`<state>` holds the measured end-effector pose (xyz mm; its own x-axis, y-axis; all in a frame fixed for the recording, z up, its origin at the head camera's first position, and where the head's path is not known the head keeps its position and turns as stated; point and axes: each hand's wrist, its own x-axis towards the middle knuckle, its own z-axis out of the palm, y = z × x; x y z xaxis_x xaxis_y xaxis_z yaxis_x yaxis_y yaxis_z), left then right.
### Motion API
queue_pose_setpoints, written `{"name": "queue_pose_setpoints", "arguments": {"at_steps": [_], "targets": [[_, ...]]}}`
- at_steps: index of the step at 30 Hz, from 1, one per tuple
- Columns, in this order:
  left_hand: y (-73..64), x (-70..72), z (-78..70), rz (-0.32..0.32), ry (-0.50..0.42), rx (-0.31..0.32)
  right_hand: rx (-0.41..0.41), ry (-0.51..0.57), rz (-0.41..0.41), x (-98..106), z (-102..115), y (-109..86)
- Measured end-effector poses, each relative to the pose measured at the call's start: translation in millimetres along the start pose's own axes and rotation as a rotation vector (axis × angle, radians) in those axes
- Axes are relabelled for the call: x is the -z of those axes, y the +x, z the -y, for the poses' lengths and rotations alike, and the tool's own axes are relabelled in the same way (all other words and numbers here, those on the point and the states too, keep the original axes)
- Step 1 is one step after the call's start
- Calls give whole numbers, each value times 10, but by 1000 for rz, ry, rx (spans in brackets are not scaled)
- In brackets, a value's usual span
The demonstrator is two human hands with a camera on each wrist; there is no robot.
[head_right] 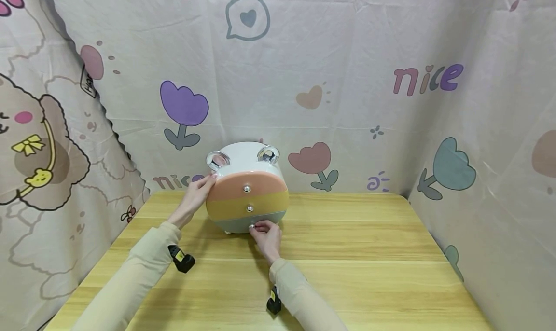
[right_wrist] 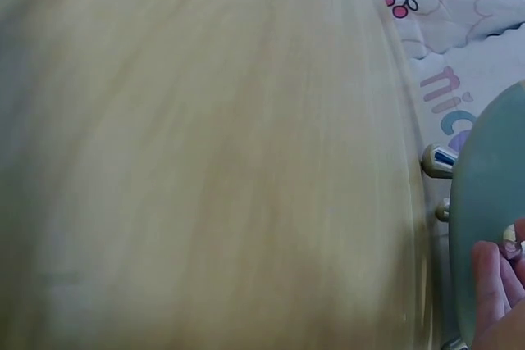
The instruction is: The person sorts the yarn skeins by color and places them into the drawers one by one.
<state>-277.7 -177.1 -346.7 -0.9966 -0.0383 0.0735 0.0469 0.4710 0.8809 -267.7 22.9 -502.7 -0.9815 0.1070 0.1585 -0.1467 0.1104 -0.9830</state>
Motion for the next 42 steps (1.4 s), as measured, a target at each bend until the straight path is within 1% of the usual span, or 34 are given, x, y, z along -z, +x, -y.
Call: {"name": "queue_pose_setpoints", "arguments": {"at_steps": [10,18,22,25,30,33,36,39,42], "targets": [[1,4,4,4,1,-2,8,20,-13,-11,-3,-7],[-3,2,0,7,4,6,3,7,-4,10,-1,-12],[-2,-18,5,-7,-3,0,2,15,11,30,-16,-18],[-7,-51,17,-37,-17,-6,12,24,42,69,-25,-30],[-27,-119,55,-113,-30,-18,50,6,132,228,8,-70],[-36,-148,85,-138,-38,-33,68,-25,186,394,172,-140],[-44,-156,121,-139,-56,-45,69,-58,205,548,297,-174],[-59,-160,178,-161,-78,-57,82,-65,174,664,182,-106],[-79,-151,265,-202,-78,-76,91,-96,131,774,17,-4]]}}
